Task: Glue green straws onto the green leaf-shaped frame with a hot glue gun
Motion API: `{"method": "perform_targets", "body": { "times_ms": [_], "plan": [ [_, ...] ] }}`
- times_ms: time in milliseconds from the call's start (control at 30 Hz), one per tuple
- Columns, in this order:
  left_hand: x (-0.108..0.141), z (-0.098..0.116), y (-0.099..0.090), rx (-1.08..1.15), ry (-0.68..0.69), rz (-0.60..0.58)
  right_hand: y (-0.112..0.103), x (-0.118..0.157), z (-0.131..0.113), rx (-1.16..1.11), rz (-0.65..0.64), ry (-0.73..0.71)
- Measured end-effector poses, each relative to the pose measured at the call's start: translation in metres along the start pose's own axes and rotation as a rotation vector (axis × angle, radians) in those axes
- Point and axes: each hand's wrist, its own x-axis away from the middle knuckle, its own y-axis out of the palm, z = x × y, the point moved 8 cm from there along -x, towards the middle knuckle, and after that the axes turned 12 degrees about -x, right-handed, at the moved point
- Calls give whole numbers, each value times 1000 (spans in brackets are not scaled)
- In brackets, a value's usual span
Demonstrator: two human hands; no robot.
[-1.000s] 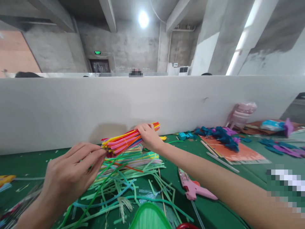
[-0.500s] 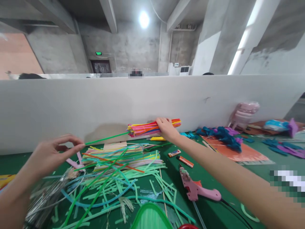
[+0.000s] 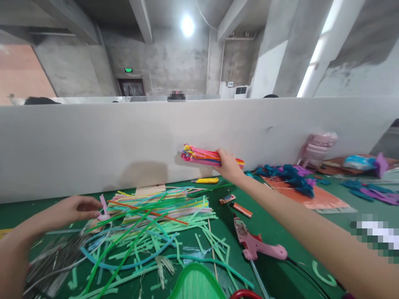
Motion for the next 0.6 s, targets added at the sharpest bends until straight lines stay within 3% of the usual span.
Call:
{"method": "perform_targets", "body": {
  "times_ms": [67, 200, 267, 400, 600],
  "plan": [
    [-2, 46, 3, 43, 127, 66, 11, 1, -28, -55, -25, -69],
    [25, 133, -6, 113, 364, 432, 29, 7, -82, -175, -86, -200],
    [45, 163, -8, 116, 469, 585, 34, 12, -103, -231, -114, -242],
    [70, 189, -10, 58, 633, 752, 37, 21, -126, -312, -138, -275],
    [77, 194, -12, -53, 700, 797, 40, 22, -131, -363, -141, -291]
  ]
}}
